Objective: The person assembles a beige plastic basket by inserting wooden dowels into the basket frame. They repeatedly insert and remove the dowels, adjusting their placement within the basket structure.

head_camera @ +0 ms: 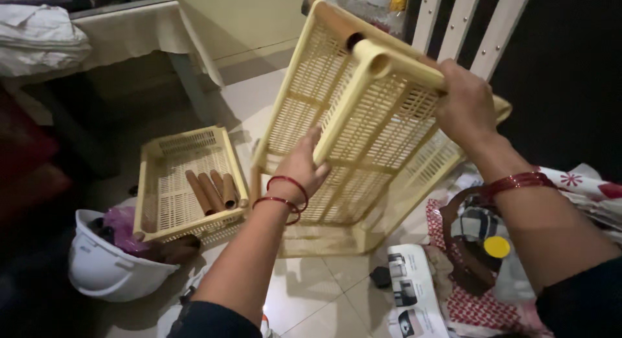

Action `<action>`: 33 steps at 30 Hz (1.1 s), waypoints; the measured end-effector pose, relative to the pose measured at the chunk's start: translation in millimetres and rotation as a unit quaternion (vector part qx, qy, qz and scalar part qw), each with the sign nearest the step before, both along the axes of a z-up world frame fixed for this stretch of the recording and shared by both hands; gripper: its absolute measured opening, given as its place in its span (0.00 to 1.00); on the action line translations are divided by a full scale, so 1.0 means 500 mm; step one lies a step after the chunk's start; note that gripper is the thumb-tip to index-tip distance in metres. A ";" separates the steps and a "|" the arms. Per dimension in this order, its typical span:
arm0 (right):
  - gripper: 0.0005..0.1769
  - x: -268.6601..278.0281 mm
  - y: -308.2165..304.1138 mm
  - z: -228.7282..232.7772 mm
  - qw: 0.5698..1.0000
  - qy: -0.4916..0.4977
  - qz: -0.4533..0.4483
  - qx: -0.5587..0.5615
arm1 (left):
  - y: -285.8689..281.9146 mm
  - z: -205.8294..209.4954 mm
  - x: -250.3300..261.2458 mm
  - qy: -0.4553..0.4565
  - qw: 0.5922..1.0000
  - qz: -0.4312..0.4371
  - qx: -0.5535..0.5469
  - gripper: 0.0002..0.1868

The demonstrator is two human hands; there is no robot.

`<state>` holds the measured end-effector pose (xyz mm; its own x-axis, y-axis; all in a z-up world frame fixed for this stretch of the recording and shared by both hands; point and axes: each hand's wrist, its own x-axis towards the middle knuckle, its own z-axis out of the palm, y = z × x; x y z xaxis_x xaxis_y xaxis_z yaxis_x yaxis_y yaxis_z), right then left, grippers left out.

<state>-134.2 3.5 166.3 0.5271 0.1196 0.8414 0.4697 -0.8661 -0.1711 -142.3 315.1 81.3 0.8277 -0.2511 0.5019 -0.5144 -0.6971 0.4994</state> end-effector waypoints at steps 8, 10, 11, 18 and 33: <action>0.10 -0.013 0.129 0.036 0.995 0.065 0.069 -0.033 | 0.097 -0.092 -0.014 0.108 0.987 0.113 -0.024 0.37; 0.15 -0.004 0.192 0.042 0.982 0.181 0.053 -0.009 | 0.134 -0.078 -0.028 0.102 0.987 0.122 -0.028 0.37; 0.10 -0.005 0.219 0.042 0.992 0.087 0.068 -0.055 | 0.152 -0.066 -0.033 0.094 0.986 0.128 -0.039 0.40; 0.14 -0.054 0.366 0.034 0.992 -0.033 0.089 -0.081 | 0.216 0.116 -0.085 -0.214 0.958 0.190 -0.025 0.64; 0.28 0.008 0.197 0.140 0.961 0.273 -0.001 -0.044 | 0.024 0.290 -0.123 0.085 0.933 0.198 0.287 0.42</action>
